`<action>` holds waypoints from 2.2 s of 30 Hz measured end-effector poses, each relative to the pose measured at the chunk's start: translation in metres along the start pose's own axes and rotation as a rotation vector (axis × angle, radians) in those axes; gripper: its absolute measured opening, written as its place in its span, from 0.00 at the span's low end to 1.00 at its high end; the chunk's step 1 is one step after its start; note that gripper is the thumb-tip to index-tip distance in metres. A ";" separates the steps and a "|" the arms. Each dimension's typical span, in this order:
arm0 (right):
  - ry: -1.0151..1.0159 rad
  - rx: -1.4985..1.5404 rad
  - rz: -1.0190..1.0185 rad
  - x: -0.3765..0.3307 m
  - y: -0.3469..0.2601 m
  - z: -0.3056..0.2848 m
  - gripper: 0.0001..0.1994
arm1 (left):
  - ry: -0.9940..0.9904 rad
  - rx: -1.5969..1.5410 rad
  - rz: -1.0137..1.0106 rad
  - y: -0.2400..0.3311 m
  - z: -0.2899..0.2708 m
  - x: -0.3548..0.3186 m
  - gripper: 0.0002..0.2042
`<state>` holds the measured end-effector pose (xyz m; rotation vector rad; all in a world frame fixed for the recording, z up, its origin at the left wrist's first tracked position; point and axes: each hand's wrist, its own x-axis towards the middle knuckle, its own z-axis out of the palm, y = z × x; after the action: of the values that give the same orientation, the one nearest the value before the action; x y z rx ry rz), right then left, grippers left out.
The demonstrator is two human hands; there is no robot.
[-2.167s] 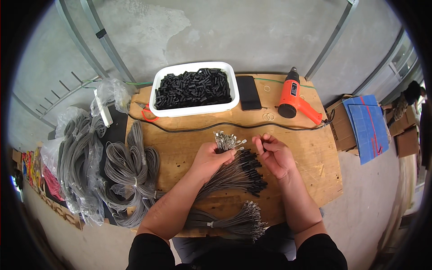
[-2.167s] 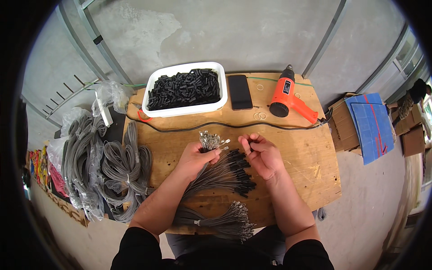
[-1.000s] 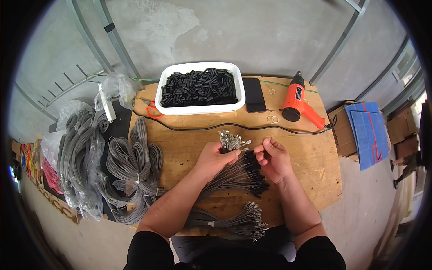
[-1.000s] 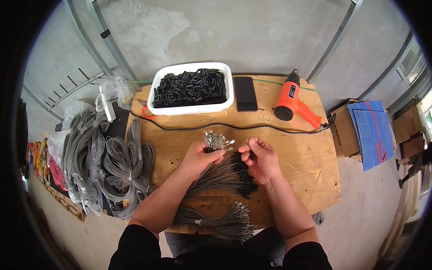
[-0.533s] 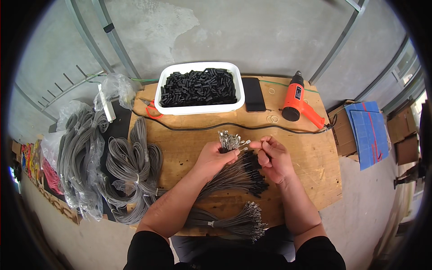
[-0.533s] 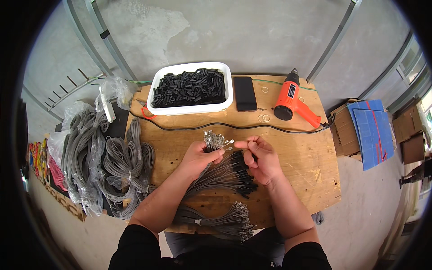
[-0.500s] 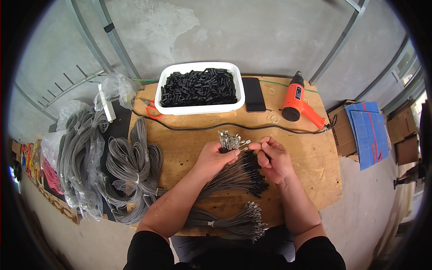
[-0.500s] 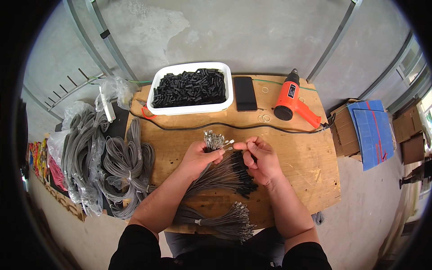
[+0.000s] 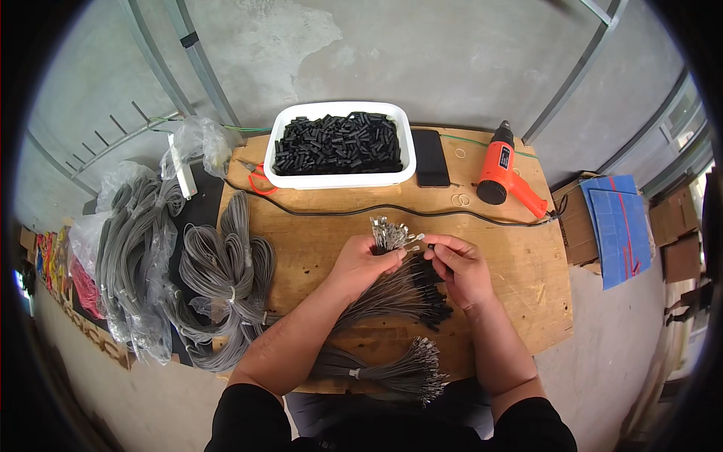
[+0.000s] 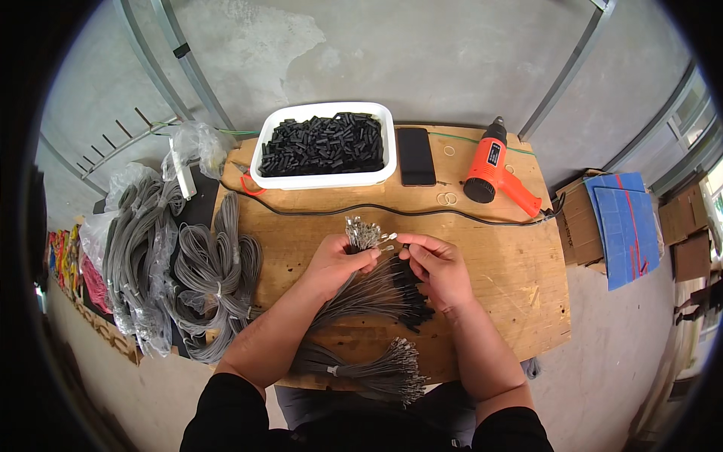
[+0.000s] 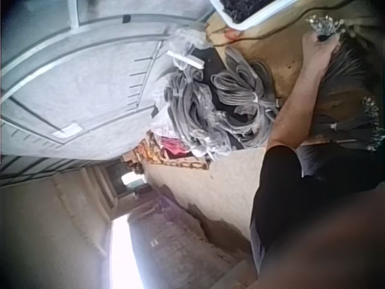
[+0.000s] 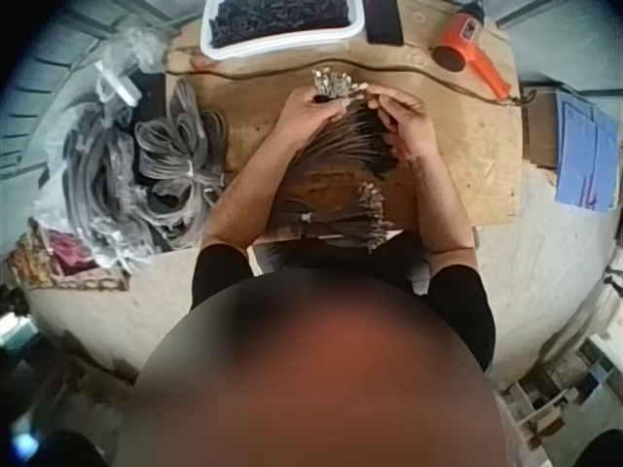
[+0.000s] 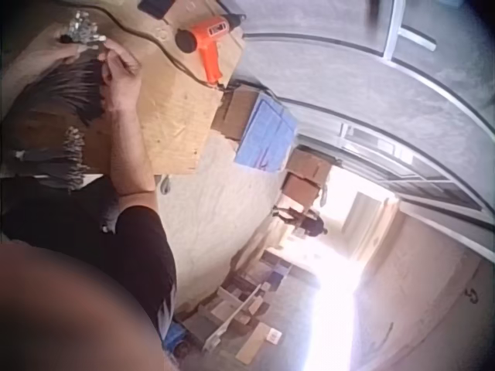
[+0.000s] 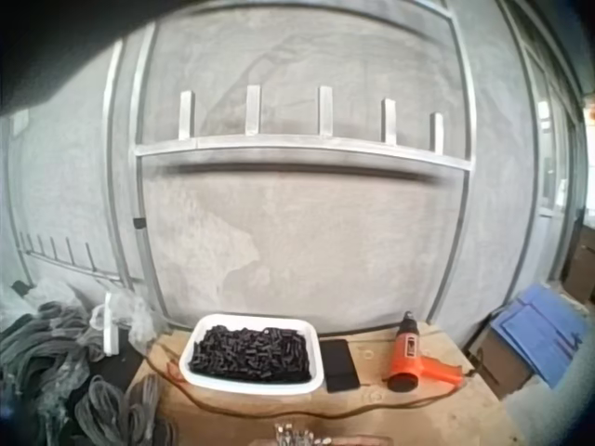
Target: The recorder is manually sliding small black heat-shrink tubing onto the terminal ends of thin metal wires at a wooden workbench.
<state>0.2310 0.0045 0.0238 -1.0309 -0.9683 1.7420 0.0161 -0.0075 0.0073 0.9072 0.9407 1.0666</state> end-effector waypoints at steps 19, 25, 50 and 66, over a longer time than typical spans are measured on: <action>0.012 -0.034 -0.133 0.000 0.011 0.001 0.05 | -0.038 0.049 0.015 -0.001 -0.002 0.000 0.05; 0.097 -0.025 -0.135 0.001 0.007 0.009 0.05 | -0.017 0.093 0.036 -0.004 -0.004 0.001 0.04; 0.008 -0.049 -0.224 0.003 0.014 0.000 0.06 | -0.063 0.141 0.033 -0.001 -0.004 0.000 0.04; 0.048 -0.144 -0.210 0.001 0.011 0.003 0.06 | -0.051 0.097 0.022 -0.005 -0.005 0.002 0.05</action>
<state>0.2247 0.0010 0.0145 -1.0173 -1.1418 1.4874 0.0131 -0.0064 0.0011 1.0220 0.9484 1.0194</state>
